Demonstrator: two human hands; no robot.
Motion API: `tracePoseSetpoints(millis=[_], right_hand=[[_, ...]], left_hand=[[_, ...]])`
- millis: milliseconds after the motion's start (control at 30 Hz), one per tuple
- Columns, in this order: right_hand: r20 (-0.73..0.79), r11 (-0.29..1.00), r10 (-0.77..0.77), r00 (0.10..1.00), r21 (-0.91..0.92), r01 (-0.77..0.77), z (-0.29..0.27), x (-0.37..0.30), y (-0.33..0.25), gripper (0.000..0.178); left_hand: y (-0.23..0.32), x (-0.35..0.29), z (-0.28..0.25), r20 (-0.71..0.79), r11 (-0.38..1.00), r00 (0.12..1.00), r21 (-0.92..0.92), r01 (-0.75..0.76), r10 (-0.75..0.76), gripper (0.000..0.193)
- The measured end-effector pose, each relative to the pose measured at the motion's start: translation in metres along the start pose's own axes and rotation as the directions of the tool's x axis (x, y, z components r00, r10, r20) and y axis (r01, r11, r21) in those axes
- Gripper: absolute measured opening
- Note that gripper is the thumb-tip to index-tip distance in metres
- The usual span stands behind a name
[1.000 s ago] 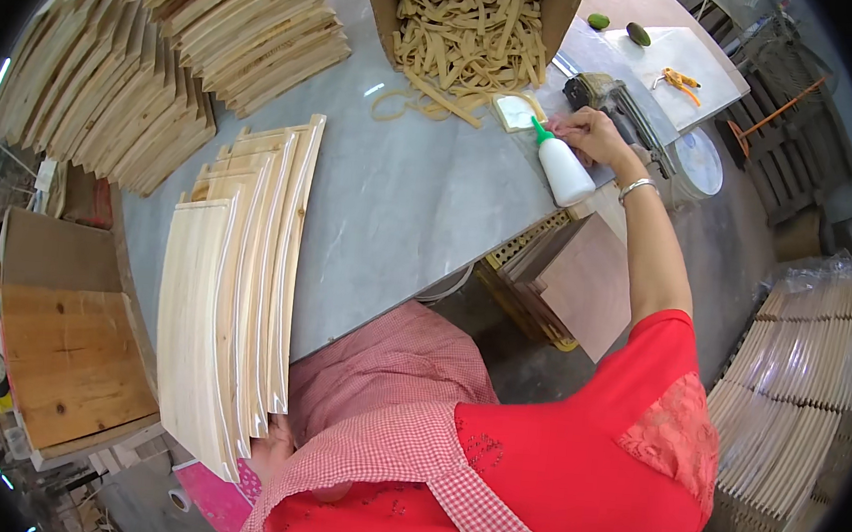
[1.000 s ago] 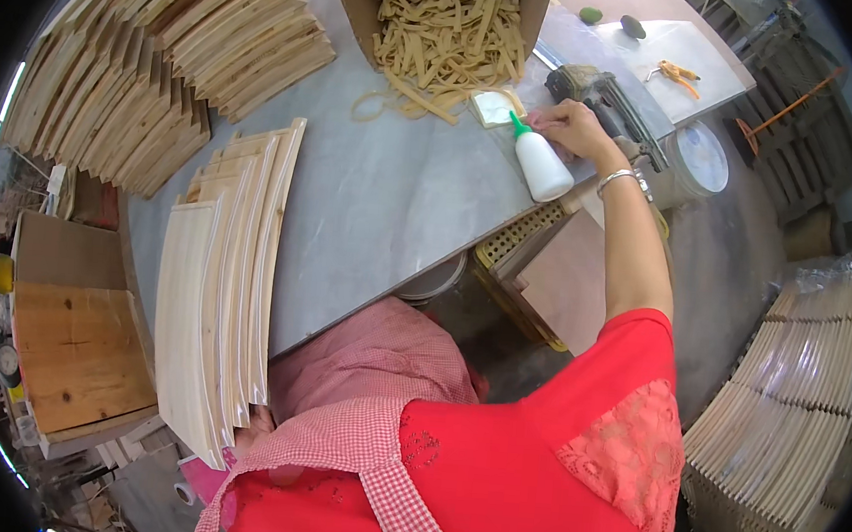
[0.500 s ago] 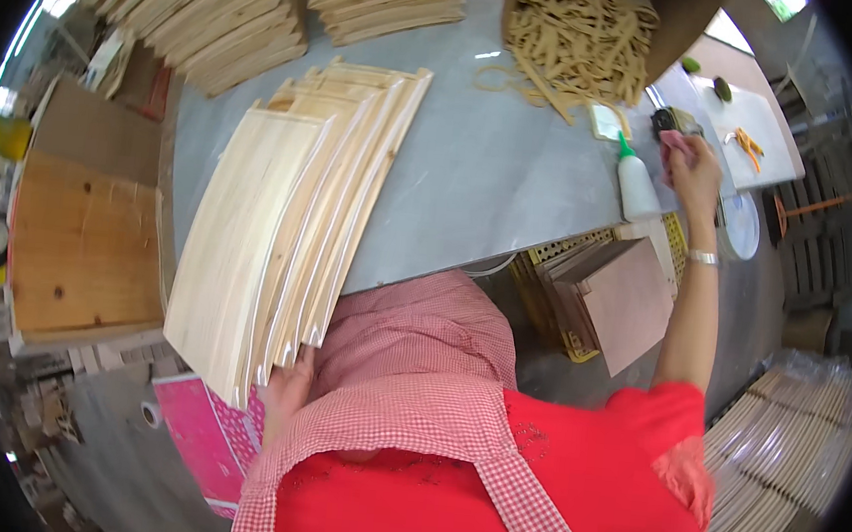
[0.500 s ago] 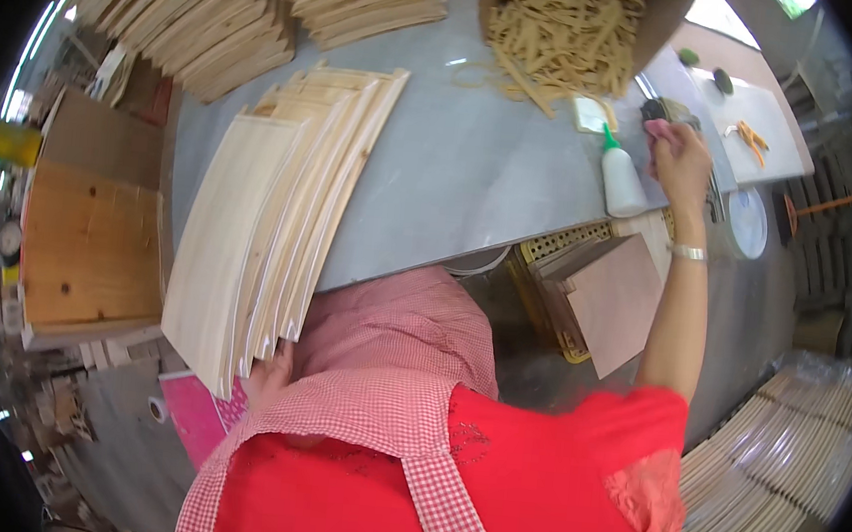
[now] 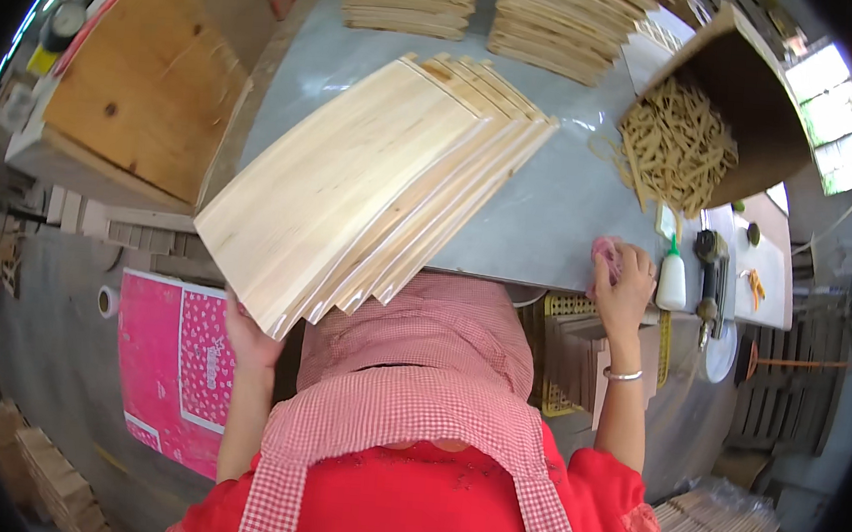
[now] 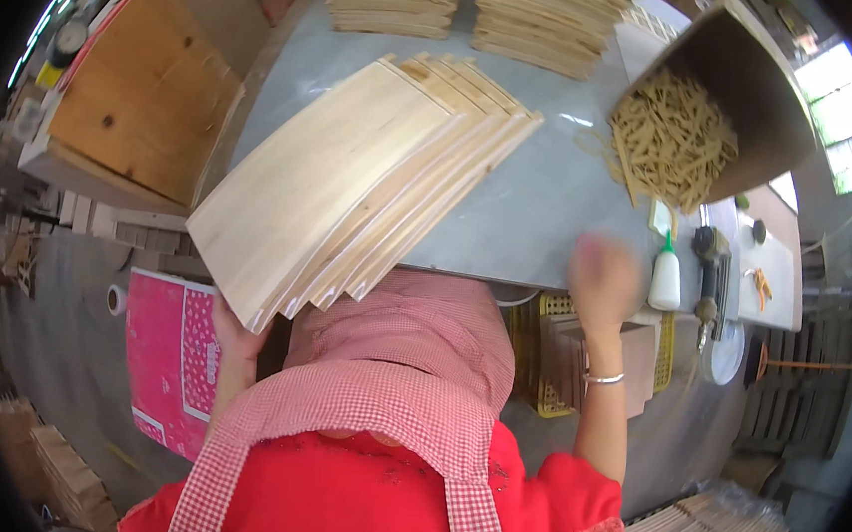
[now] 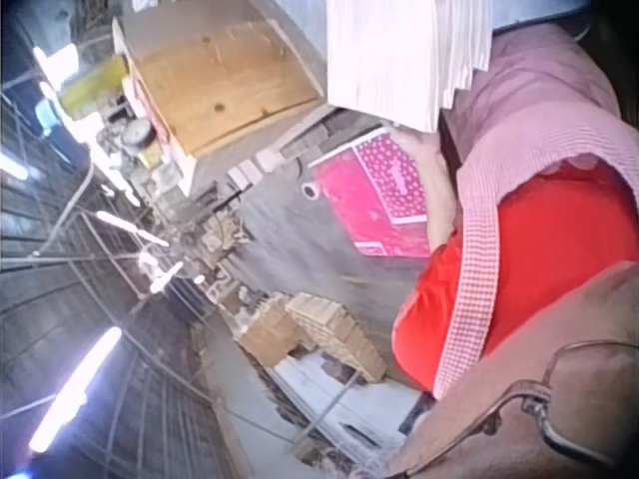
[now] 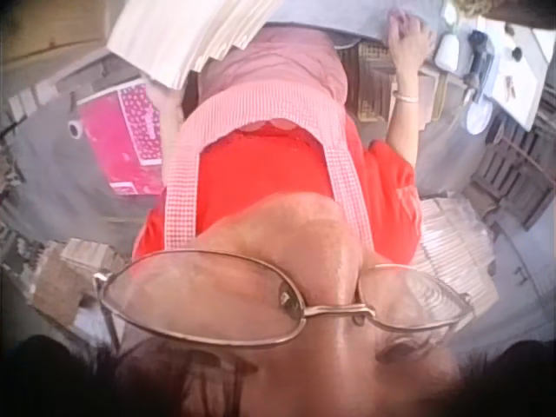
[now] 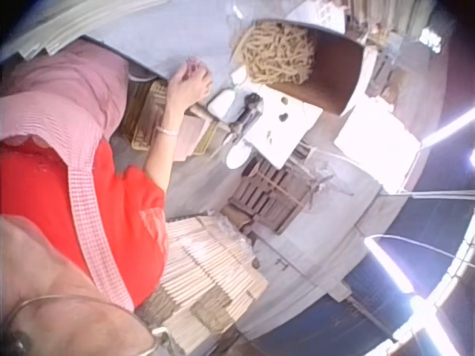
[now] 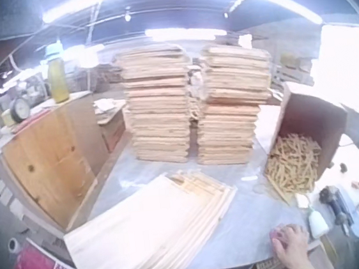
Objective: The person is assembling wooden boxes by applying glue to wooden components and securing the structure with rubber bands.
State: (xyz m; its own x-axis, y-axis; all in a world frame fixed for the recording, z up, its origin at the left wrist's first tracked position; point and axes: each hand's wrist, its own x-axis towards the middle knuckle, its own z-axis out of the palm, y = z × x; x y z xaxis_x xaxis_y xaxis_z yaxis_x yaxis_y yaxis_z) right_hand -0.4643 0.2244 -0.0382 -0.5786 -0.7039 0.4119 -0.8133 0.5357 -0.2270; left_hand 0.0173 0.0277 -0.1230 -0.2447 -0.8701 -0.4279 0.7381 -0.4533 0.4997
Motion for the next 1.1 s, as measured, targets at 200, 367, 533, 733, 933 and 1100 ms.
tracePoseSetpoints(millis=[200,367,533,733,933,1100], right_hand=[[0.062,0.890,-0.366,0.928,0.314,0.330,0.019,-0.005,-0.097,0.031],[0.087,0.755,-0.574,0.814,0.440,0.486,0.008,-0.019,-0.219,0.049],[0.281,0.590,-0.807,0.519,0.351,0.727,0.046,-0.043,-0.360,0.093],[0.528,0.677,-0.679,0.510,0.181,0.713,0.079,-0.051,-0.414,0.071],[0.295,0.426,-0.807,0.511,-0.308,0.851,-0.009,-0.002,-0.336,0.040],[-0.004,0.730,-0.683,0.731,-0.031,0.682,-0.220,0.121,-0.247,0.017]], left_hand=[[0.046,0.004,0.030,0.051,0.980,0.998,0.197,-0.033,0.023,0.064],[0.104,-0.020,0.110,0.343,0.994,0.936,0.094,0.053,-0.082,0.059],[0.090,-0.034,0.145,0.461,0.989,0.877,-0.112,-0.094,0.136,0.060],[0.081,-0.080,0.160,0.505,0.950,0.828,-0.295,-0.099,0.243,0.063],[0.093,-0.098,0.133,0.605,0.895,0.718,-0.442,-0.054,0.343,0.056],[0.102,-0.107,0.117,0.580,0.867,0.710,-0.491,-0.085,0.399,0.063]])
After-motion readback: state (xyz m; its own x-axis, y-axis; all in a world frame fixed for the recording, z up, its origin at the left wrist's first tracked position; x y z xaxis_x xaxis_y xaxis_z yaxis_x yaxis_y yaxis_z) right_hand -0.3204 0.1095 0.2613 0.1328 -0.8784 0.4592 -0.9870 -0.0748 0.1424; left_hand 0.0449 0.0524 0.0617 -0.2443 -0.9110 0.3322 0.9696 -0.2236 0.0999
